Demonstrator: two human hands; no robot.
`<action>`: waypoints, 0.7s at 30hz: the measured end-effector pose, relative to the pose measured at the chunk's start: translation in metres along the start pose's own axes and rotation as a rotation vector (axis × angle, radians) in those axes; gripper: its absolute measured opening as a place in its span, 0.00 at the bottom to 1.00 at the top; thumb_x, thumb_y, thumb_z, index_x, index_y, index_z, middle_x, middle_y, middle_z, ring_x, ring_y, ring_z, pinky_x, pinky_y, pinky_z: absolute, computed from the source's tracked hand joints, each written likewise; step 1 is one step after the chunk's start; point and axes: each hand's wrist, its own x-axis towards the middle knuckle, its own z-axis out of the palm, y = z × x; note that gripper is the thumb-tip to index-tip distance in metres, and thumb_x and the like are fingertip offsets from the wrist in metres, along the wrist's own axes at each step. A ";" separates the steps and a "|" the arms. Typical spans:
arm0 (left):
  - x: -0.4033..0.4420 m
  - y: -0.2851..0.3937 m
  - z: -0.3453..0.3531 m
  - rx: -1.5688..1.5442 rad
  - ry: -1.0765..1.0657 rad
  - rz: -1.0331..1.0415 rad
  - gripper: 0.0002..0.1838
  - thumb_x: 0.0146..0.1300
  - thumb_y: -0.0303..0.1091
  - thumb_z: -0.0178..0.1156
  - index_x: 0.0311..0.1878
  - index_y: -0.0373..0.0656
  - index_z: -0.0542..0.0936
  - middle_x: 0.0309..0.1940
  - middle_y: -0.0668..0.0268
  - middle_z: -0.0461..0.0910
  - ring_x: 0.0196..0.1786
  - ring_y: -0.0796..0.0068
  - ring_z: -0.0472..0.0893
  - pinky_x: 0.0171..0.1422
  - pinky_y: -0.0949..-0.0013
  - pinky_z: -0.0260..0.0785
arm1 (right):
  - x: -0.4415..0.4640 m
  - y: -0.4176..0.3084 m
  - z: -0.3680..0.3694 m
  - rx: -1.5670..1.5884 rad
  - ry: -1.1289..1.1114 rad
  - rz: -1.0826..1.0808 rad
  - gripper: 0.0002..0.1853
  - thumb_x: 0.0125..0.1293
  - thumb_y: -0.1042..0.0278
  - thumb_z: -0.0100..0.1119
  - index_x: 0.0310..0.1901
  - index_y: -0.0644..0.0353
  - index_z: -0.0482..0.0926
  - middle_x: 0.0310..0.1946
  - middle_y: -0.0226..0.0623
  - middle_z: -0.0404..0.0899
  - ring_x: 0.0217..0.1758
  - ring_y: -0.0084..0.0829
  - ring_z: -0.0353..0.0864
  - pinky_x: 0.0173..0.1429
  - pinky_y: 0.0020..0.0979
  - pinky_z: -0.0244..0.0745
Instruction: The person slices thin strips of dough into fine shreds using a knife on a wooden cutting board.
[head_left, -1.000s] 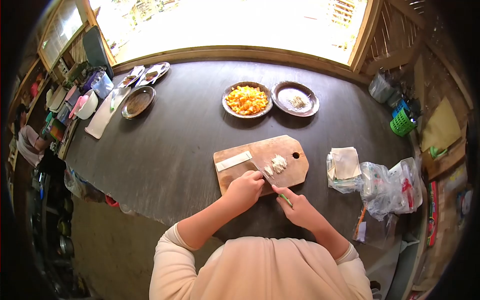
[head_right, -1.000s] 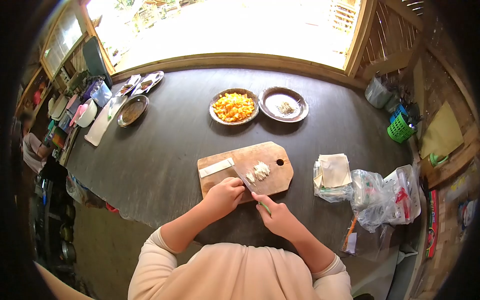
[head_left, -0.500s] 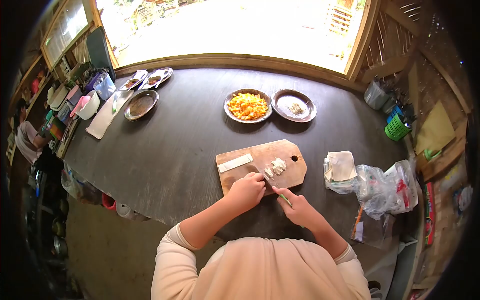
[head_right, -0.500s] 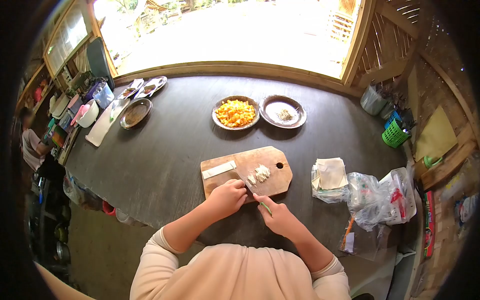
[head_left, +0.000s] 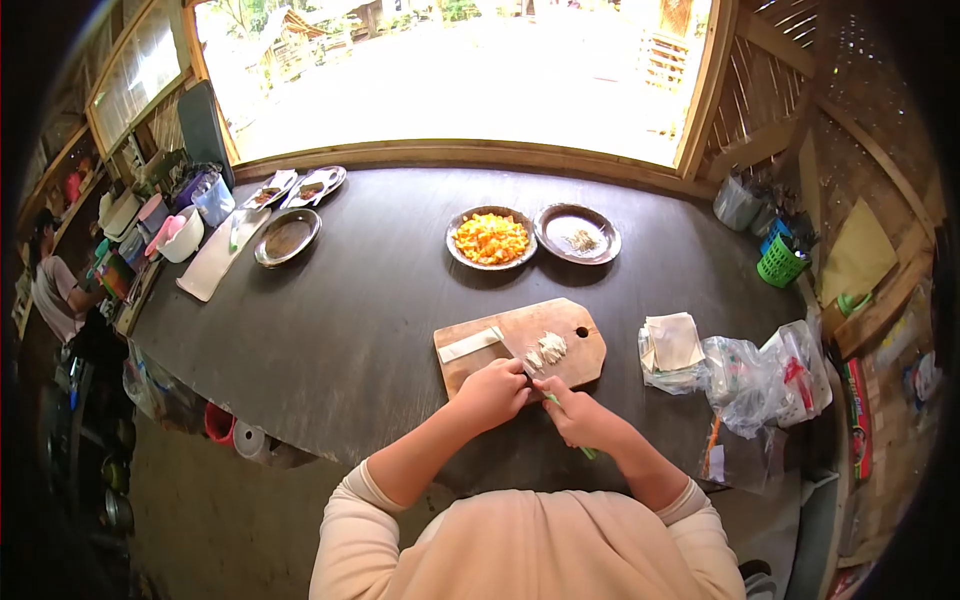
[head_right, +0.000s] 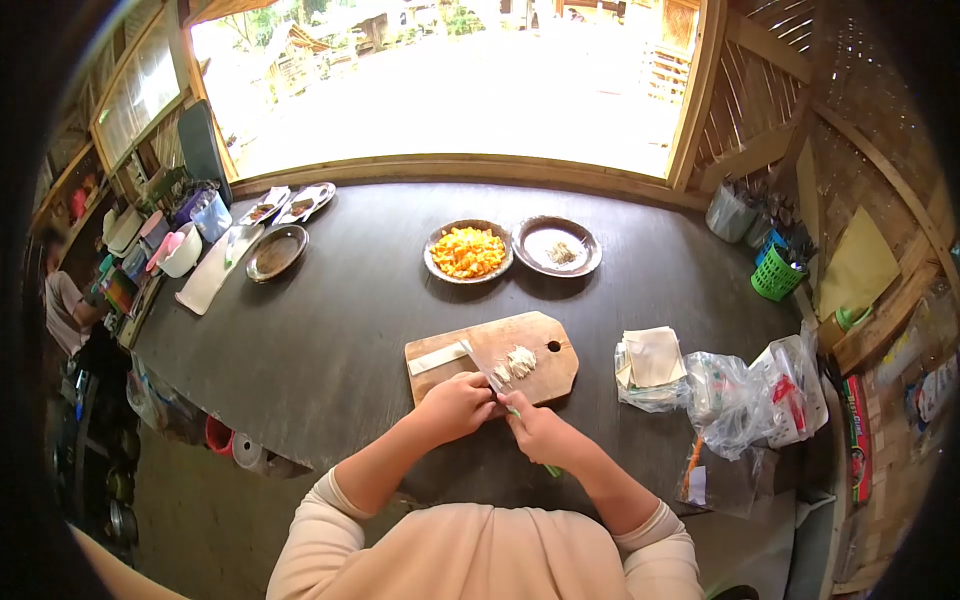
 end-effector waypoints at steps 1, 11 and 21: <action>0.000 -0.001 -0.001 -0.026 0.004 0.003 0.10 0.63 0.35 0.61 0.40 0.40 0.85 0.47 0.58 0.82 0.53 0.54 0.80 0.58 0.57 0.74 | 0.010 0.026 0.011 -0.068 0.150 -0.255 0.19 0.76 0.67 0.48 0.65 0.55 0.64 0.33 0.62 0.81 0.34 0.57 0.84 0.40 0.46 0.80; 0.000 0.004 -0.005 -0.048 0.007 -0.025 0.10 0.63 0.35 0.61 0.40 0.40 0.85 0.46 0.59 0.82 0.54 0.56 0.80 0.60 0.58 0.74 | 0.006 0.022 0.008 0.043 0.285 -0.368 0.13 0.75 0.69 0.52 0.58 0.60 0.71 0.31 0.57 0.82 0.34 0.50 0.84 0.38 0.41 0.76; -0.001 0.007 -0.006 -0.038 0.023 -0.046 0.10 0.64 0.37 0.62 0.40 0.40 0.85 0.48 0.60 0.82 0.55 0.58 0.80 0.60 0.60 0.74 | 0.000 0.015 0.006 0.127 0.258 -0.308 0.13 0.75 0.72 0.51 0.58 0.60 0.74 0.18 0.43 0.75 0.19 0.24 0.70 0.28 0.31 0.66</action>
